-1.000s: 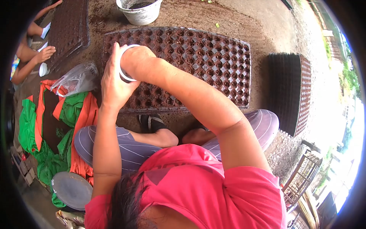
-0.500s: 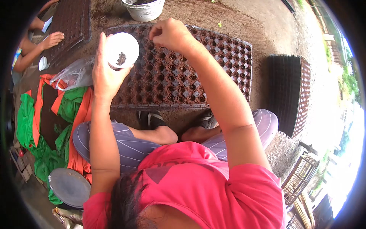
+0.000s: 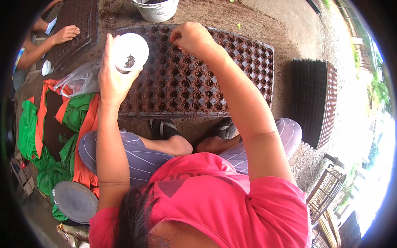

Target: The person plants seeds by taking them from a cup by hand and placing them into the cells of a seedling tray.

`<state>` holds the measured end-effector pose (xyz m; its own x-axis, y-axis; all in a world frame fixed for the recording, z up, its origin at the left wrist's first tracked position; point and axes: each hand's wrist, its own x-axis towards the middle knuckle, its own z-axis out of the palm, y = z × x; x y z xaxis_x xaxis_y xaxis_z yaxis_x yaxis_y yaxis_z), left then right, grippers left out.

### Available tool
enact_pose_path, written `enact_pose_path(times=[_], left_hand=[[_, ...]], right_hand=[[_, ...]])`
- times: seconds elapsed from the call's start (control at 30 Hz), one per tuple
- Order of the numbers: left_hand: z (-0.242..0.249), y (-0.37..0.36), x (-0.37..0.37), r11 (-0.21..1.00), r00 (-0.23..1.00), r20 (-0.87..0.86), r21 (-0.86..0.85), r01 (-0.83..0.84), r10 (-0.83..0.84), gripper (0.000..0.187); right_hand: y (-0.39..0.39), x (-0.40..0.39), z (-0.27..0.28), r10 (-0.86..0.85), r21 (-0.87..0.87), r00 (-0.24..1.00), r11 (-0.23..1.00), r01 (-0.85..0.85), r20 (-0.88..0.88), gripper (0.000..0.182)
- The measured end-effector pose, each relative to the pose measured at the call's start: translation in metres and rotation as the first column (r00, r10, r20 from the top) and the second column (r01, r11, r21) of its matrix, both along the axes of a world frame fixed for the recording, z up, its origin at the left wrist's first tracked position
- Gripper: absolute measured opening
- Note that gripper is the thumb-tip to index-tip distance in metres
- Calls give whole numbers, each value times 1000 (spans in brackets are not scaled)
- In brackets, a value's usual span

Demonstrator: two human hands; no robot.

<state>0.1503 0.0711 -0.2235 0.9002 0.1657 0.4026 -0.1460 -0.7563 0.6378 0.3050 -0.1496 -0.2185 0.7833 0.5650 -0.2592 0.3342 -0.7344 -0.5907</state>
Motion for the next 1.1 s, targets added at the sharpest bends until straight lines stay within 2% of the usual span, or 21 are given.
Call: enact_pose_path(times=[0.2,0.27,0.3,0.37,0.4,0.43,0.5,0.53,0.6,0.63,0.67,0.73,0.77,0.8,0.87,0.93,1.0,1.07,1.1], left_hand=[[-1,2,1,1000,1000,16,11,-14,14,114],[-2,3,2,1000,999,29,14,-18,18,115],[-3,5,2,999,999,51,-47,-12,15,116],[-1,5,1,992,995,96,-115,46,-35,119],[0,2,1,988,989,119,-123,97,-83,119],[1,0,2,988,985,141,-107,113,-97,120],[1,-1,4,985,982,163,-124,120,-99,120],[1,-1,4,981,978,183,-144,126,-99,120],[3,-9,2,982,980,169,-138,132,-108,120],[5,-14,2,981,980,159,-134,141,-119,121],[9,-17,1,988,975,163,2,154,-152,121],[10,-26,-3,984,978,115,28,174,-176,119],[10,-30,-6,981,983,85,-100,168,-160,118],[9,-31,-8,979,982,91,-102,175,-166,118],[7,-25,-12,984,984,22,25,179,-179,117],[8,-25,-13,980,980,14,16,198,-198,116],[11,-25,-13,978,980,-11,72,198,-198,114],[13,-27,-12,980,980,-28,38,196,-195,114],[12,-27,-12,982,981,-44,7,189,-188,114]], right_hand=[[-1,-1,0,45,-51,996,998,-41,72,21],[-4,-1,2,38,-44,974,999,-29,224,21],[-3,-3,3,40,-39,974,999,-32,223,21],[-1,-7,5,-38,50,950,998,24,310,20],[1,-12,10,-39,53,949,998,24,312,20],[7,-18,18,-62,130,945,991,21,320,19],[18,-32,35,-80,243,936,970,-6,343,17],[24,-36,37,-82,244,937,970,-4,341,17],[37,-44,36,89,352,915,905,-239,393,19],[47,-46,35,255,187,855,910,-370,451,19],[54,-50,35,404,-66,814,907,-416,417,15],[71,-61,38,490,-329,776,865,-378,397,18],[75,-64,29,465,-276,784,883,-380,411,20],[76,-67,17,440,-222,792,898,-380,423,22],[82,-73,9,388,-156,865,921,-356,318,24],[83,-72,10,420,-198,888,901,-385,188,30],[80,-75,10,354,-162,918,931,-328,179,27],[77,-76,8,299,-125,940,952,-281,166,24],[73,-76,8,251,-31,947,968,-250,199,20]])
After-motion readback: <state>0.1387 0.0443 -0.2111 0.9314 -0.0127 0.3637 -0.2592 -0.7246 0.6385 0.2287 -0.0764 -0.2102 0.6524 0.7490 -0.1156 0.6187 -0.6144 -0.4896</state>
